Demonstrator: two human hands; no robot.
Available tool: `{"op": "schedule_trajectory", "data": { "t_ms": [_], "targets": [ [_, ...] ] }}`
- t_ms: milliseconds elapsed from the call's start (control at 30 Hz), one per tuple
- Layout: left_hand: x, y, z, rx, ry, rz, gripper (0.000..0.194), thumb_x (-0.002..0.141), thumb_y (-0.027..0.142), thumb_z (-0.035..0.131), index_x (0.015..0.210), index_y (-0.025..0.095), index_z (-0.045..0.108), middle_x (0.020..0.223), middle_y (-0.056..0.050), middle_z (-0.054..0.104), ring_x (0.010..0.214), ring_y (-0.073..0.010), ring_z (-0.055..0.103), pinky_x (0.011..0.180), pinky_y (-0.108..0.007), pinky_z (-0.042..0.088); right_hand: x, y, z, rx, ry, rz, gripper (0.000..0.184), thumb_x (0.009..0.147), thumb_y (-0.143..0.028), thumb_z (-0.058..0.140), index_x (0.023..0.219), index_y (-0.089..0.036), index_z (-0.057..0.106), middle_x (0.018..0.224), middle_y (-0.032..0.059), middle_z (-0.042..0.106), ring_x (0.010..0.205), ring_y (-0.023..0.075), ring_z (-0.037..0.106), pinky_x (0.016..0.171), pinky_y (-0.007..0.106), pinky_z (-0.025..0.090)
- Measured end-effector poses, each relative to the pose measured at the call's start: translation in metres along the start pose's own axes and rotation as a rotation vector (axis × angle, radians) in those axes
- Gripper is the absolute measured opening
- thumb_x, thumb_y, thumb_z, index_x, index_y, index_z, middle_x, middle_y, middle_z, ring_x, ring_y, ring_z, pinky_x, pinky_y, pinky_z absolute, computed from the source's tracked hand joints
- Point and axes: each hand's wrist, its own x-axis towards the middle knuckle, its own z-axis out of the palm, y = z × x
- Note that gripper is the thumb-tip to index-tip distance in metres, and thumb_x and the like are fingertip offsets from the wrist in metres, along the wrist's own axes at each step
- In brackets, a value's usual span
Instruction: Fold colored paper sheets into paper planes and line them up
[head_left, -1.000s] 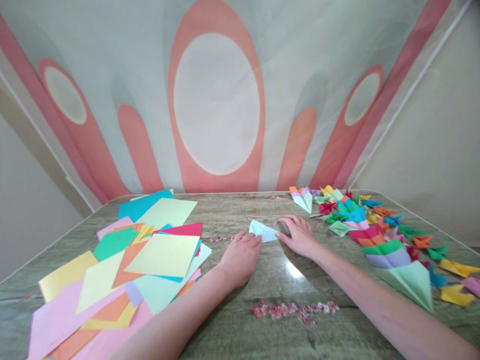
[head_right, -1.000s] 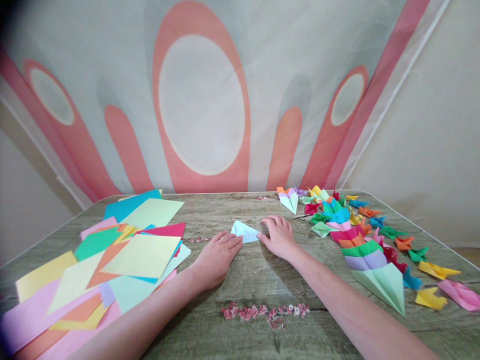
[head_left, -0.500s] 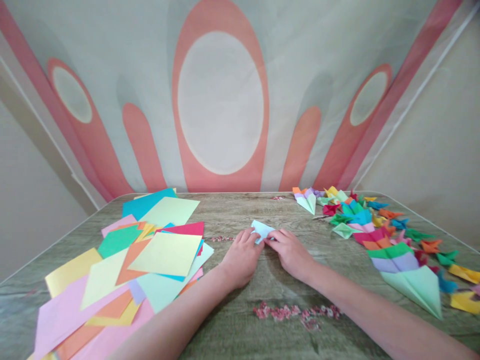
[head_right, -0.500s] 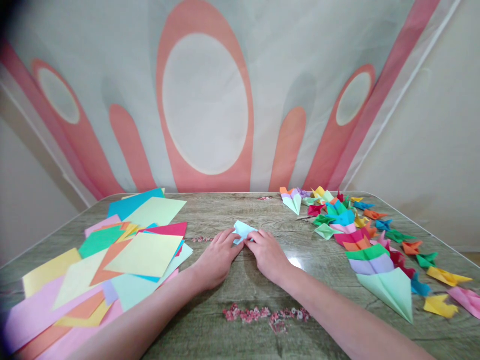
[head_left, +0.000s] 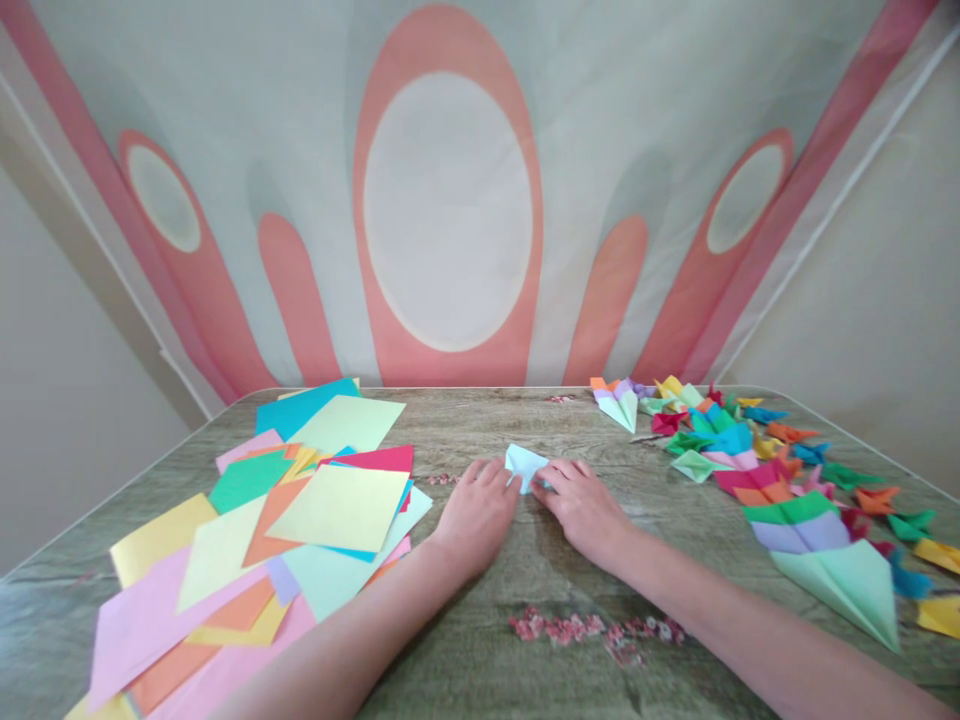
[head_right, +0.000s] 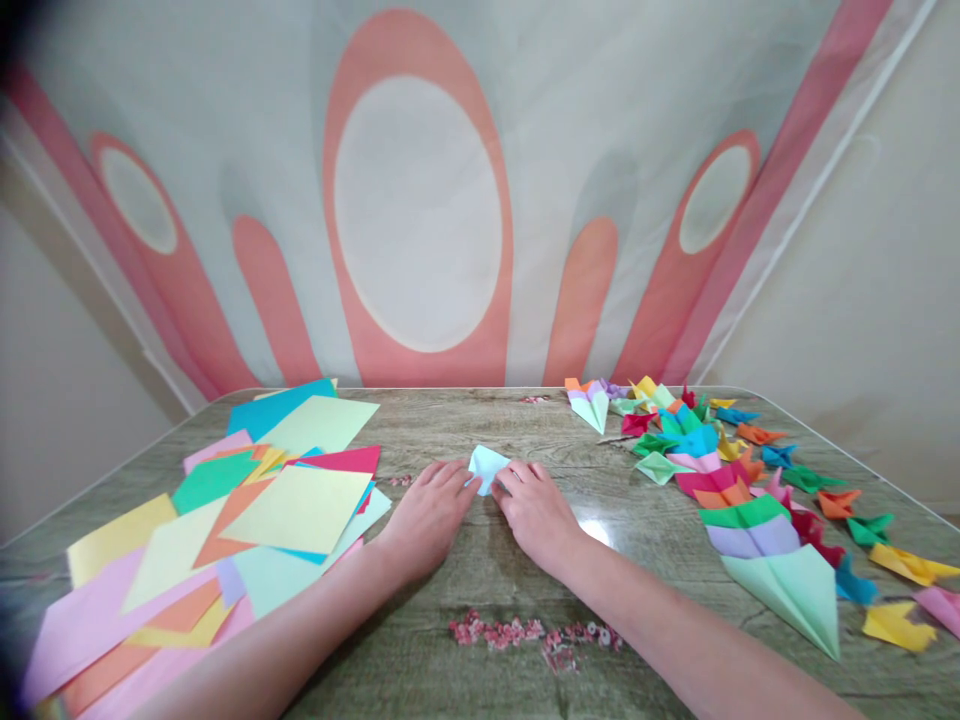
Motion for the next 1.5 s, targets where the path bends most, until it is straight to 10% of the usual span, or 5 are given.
{"op": "schedule_trajectory", "data": {
  "t_ms": [500, 1500],
  "targets": [
    [0.002, -0.009, 0.001, -0.055, 0.011, 0.163, 0.016, 0.089, 0.018, 0.043, 0.081, 0.016, 0.057, 0.079, -0.005, 0.062, 0.076, -0.0174, 0.056, 0.070, -0.031, 0.042, -0.006, 0.001, 0.003, 0.149, 0.080, 0.030, 0.025, 0.089, -0.014, 0.045, 0.105, -0.019, 0.063, 0.111, 0.0077, 0.061, 0.107, 0.0223, 0.046, 0.089, 0.037, 0.034],
    [0.008, -0.022, 0.021, -0.415, 0.241, 0.162, 0.017, 0.089, 0.024, 0.048, 0.089, 0.019, 0.064, 0.092, -0.004, 0.065, 0.092, -0.0174, 0.056, 0.084, -0.031, 0.041, -0.005, 0.009, 0.008, 0.327, 0.186, 0.003, 0.016, 0.083, -0.015, 0.054, 0.094, -0.018, 0.066, 0.096, 0.0055, 0.065, 0.095, 0.0175, 0.056, 0.094, 0.036, 0.038]
  ]
}}
